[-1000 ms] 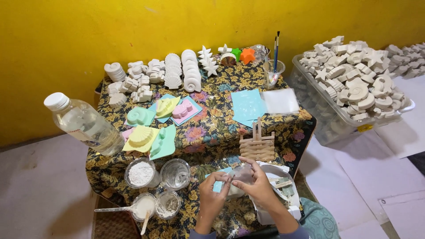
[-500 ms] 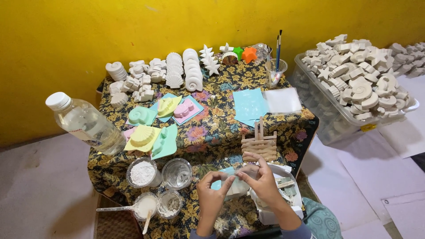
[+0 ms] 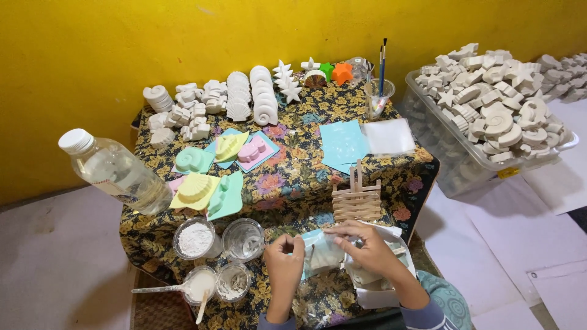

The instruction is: Cleaning excess material from molded toy components and placing them into individual plastic bags for packaging.

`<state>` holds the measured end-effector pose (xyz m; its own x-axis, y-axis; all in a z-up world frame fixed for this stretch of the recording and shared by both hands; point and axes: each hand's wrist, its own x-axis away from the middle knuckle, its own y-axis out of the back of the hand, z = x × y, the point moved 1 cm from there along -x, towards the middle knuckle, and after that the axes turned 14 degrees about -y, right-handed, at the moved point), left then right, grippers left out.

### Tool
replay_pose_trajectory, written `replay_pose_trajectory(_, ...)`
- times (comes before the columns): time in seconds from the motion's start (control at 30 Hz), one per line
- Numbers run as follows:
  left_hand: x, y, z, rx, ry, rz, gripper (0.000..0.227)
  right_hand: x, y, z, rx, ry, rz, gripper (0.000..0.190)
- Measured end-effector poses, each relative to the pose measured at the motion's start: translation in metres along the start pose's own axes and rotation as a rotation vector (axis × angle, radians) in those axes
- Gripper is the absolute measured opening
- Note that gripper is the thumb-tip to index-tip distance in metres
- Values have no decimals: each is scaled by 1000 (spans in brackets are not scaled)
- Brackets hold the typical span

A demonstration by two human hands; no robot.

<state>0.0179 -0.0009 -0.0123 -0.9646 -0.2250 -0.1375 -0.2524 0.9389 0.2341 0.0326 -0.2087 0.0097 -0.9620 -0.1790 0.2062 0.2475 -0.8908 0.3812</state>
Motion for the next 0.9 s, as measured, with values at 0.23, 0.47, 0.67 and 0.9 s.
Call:
replay_pose_trajectory(0.23,-5,11,-18,-52,-188,21,32,-11,-1,-8,253,-7,25,39)
replay_pose_trajectory(0.47,-1,6,7,-7,-288,341,21,-21,4,-11,196,23,103,25)
replay_pose_trajectory(0.67,2,4,13,215,-287,296,33,-43,-14,-36,-58,29,156,35)
replay_pose_trajectory(0.9,0,4,0,199,-424,310,31,-68,-49,-67,-173,-59,327,54)
